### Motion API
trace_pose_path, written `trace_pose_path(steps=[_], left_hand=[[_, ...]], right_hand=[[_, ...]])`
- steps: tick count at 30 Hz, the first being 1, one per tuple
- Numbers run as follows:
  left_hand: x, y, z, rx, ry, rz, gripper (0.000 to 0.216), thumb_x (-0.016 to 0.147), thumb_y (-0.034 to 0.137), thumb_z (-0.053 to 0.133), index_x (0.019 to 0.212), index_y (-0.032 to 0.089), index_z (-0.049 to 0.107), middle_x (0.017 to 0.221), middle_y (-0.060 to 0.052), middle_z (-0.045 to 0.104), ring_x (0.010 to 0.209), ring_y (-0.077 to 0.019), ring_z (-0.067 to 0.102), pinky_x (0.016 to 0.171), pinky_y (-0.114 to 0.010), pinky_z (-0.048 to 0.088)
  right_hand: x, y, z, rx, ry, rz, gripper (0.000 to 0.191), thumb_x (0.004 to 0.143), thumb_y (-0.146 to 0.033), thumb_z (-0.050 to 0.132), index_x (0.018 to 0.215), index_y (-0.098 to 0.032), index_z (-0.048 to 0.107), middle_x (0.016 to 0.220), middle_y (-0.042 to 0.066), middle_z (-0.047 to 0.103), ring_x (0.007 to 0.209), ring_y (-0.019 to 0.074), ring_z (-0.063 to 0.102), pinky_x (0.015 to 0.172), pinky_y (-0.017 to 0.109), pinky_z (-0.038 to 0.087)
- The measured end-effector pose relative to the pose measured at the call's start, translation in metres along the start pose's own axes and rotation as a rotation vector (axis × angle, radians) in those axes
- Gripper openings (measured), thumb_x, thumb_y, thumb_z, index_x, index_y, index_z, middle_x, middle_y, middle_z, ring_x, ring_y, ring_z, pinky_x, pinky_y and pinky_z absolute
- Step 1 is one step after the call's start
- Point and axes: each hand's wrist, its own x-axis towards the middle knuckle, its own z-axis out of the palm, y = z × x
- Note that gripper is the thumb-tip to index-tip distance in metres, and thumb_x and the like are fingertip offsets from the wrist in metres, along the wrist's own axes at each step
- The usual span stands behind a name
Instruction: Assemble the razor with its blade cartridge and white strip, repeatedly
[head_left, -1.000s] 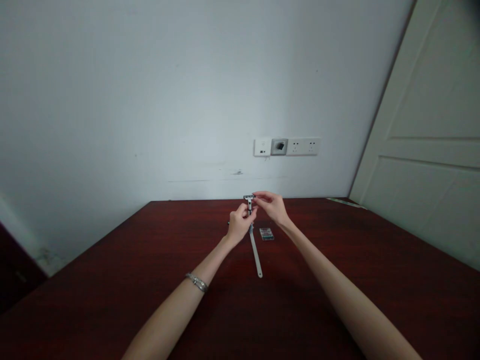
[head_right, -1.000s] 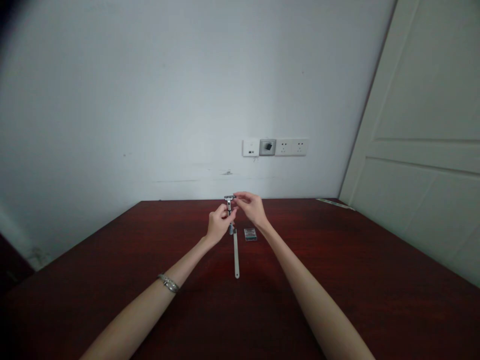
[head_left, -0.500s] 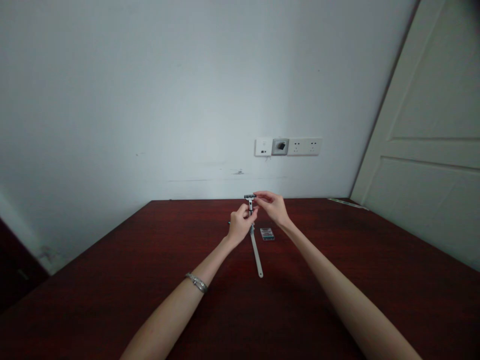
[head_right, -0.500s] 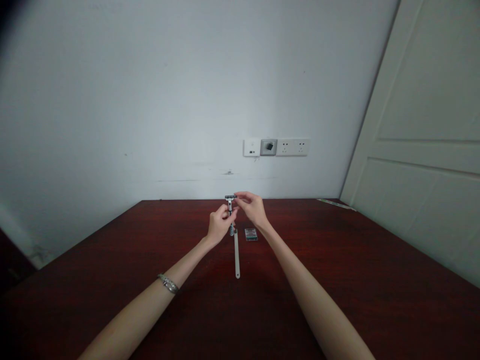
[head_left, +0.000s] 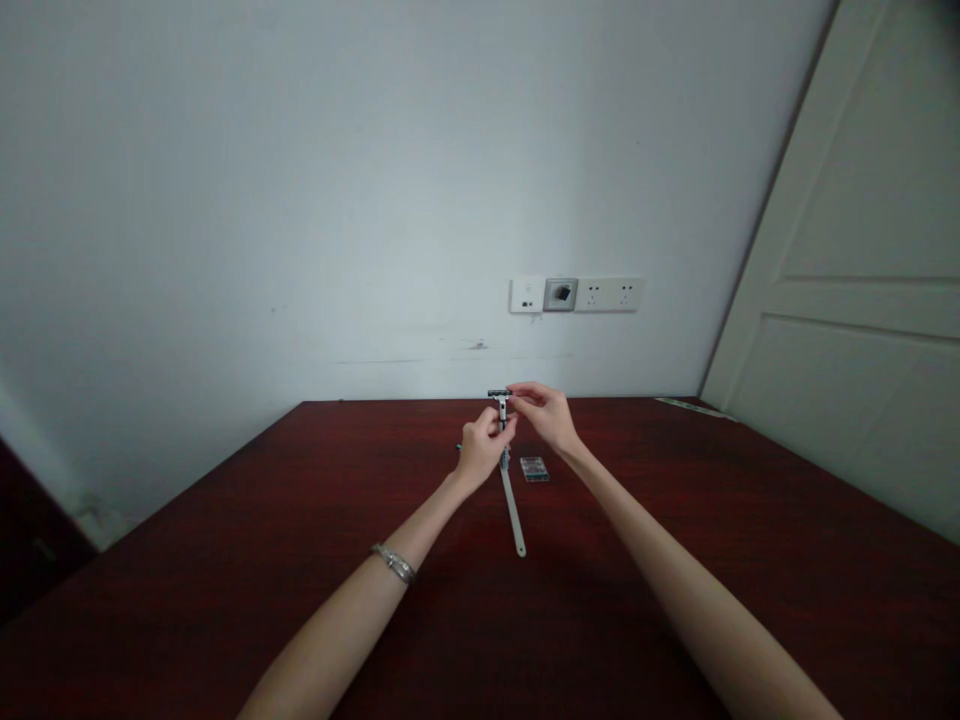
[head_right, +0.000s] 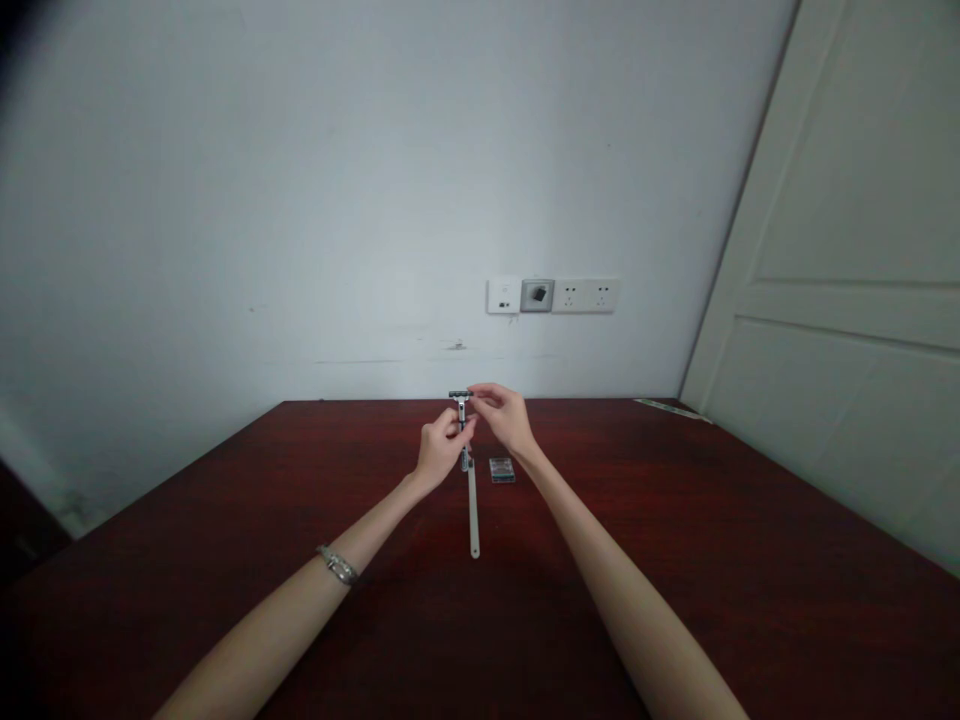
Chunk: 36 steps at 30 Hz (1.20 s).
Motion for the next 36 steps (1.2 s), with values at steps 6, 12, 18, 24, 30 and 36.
trace_pose_path(steps=[6,12,18,24,30,36], left_hand=[[-0.0012,-0.0006,-0.0015,-0.019,-0.001,-0.025,0.022,0.078,0.038,0.054,0.071,0.018,0.049,0.051,0.004,0.058,0.041,-0.0098,0.056,0.041,-0.017,0.041],[-0.0025,-0.0014,-0.0019,-0.024,0.003,-0.035,0.022,0.078,0.038,0.055,0.072,0.018,0.050,0.049,0.004,0.057,0.041,-0.0099,0.056,0.040,-0.017,0.041],[-0.0016,0.0004,-0.0024,-0.025,0.002,-0.028,0.022,0.078,0.037,0.055,0.070,0.017,0.050,0.050,0.004,0.058,0.041,-0.0101,0.056,0.042,-0.017,0.042],[-0.0023,0.0001,-0.0031,-0.025,0.014,-0.013,0.018,0.078,0.034,0.055,0.072,0.017,0.051,0.052,0.003,0.060,0.042,-0.0097,0.056,0.042,-0.017,0.042],[-0.0031,-0.0033,-0.0043,-0.022,0.010,-0.010,0.017,0.079,0.034,0.055,0.075,0.017,0.054,0.052,0.004,0.060,0.041,-0.0090,0.056,0.041,-0.016,0.041],[-0.0042,-0.0048,-0.0054,-0.018,0.007,-0.002,0.018,0.079,0.034,0.055,0.074,0.017,0.053,0.051,0.004,0.059,0.042,-0.0101,0.057,0.042,-0.017,0.040]], right_hand=[[-0.0010,-0.0017,0.0015,0.033,0.009,0.031,0.024,0.063,-0.034,0.067,0.080,-0.017,0.067,0.077,0.005,0.069,0.074,0.0194,0.064,0.067,0.032,0.053],[-0.0018,-0.0015,0.0015,0.041,0.002,0.044,0.025,0.064,-0.034,0.067,0.082,-0.017,0.067,0.076,0.005,0.069,0.075,0.0202,0.065,0.065,0.033,0.054],[-0.0010,-0.0004,0.0008,0.013,-0.017,0.045,0.024,0.064,-0.033,0.067,0.082,-0.017,0.068,0.080,0.005,0.070,0.076,0.0202,0.065,0.070,0.033,0.053],[-0.0007,0.0017,0.0022,0.051,-0.023,0.062,0.023,0.063,-0.031,0.068,0.081,-0.017,0.068,0.078,0.005,0.070,0.075,0.0193,0.065,0.070,0.032,0.053],[-0.0007,0.0045,0.0027,0.134,-0.028,0.119,0.030,0.059,-0.035,0.071,0.082,-0.016,0.069,0.077,0.005,0.070,0.074,0.0202,0.065,0.069,0.035,0.055],[-0.0004,0.0080,0.0025,0.171,-0.044,0.155,0.030,0.058,-0.035,0.073,0.083,-0.017,0.070,0.075,0.005,0.070,0.073,0.0201,0.066,0.070,0.035,0.055]])
